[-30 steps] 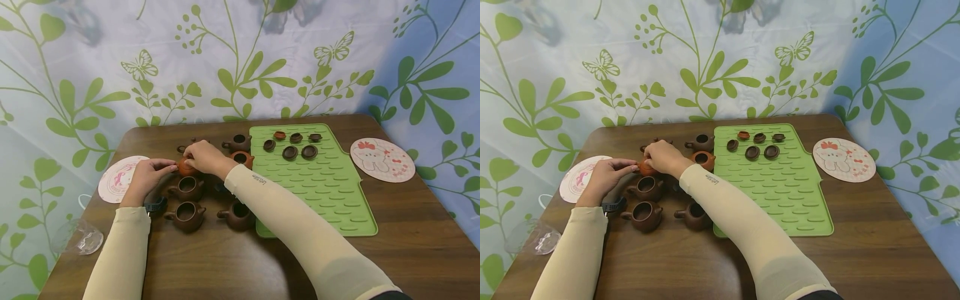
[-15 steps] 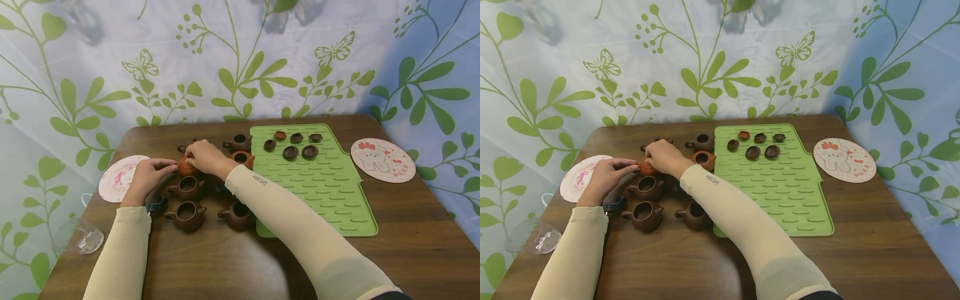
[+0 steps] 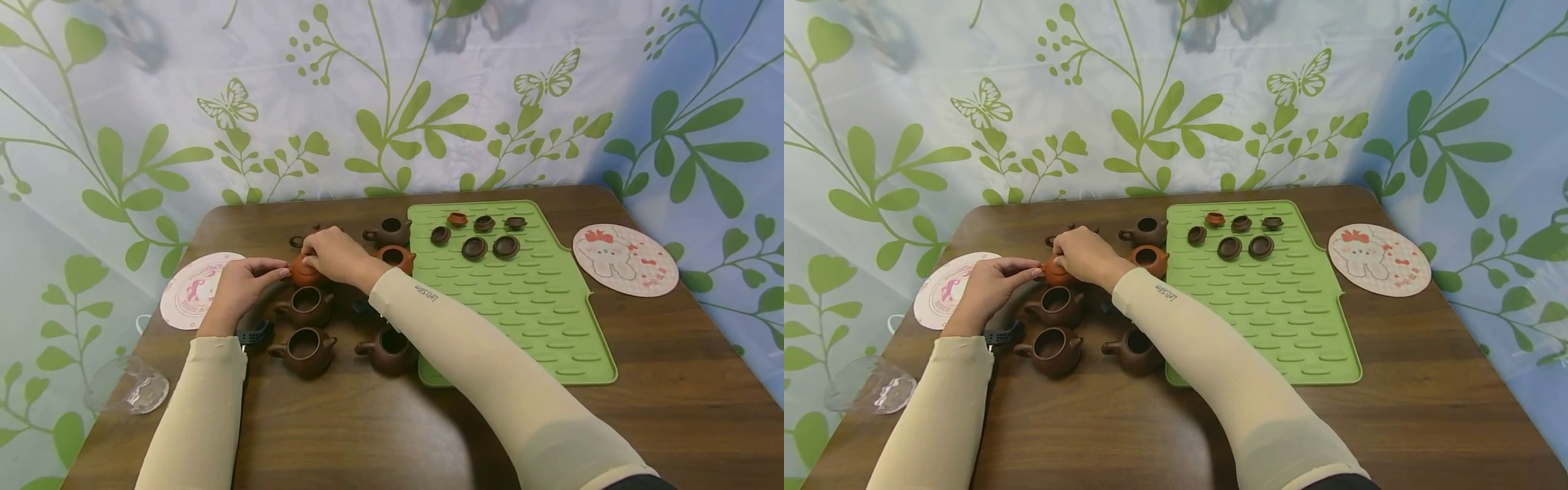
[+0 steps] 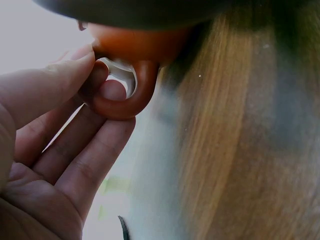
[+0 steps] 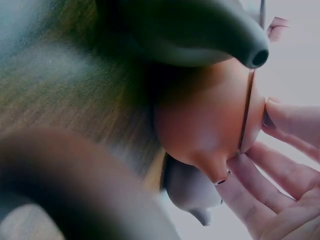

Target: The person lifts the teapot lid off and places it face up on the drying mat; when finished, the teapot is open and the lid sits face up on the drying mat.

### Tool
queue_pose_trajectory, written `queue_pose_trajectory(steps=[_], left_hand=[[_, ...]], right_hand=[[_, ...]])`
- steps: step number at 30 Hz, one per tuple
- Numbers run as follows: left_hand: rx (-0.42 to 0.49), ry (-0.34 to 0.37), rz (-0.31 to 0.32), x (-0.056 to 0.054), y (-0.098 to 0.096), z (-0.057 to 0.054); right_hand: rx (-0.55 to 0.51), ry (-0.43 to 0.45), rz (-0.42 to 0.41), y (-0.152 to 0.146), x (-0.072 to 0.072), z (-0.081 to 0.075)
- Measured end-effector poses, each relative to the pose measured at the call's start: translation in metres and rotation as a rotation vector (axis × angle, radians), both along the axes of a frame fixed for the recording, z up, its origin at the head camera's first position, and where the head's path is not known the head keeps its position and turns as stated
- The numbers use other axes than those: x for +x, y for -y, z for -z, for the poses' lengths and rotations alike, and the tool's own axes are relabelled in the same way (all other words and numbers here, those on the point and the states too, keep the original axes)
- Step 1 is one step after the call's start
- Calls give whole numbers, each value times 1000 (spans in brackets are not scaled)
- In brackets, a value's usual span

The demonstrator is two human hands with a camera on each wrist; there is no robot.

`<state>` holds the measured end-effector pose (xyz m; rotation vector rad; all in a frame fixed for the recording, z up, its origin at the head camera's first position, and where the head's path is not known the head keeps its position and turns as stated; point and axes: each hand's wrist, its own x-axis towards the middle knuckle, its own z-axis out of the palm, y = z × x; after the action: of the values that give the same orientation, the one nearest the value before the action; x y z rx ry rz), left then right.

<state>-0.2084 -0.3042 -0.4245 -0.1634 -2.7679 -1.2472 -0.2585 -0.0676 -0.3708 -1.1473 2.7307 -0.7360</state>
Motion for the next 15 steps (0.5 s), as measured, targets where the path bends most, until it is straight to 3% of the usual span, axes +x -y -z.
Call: queue_pose_trajectory(steps=[15], left_hand=[[8, 9, -5, 0, -1, 0]], right_hand=[[-75, 5, 6, -6, 1, -2]])
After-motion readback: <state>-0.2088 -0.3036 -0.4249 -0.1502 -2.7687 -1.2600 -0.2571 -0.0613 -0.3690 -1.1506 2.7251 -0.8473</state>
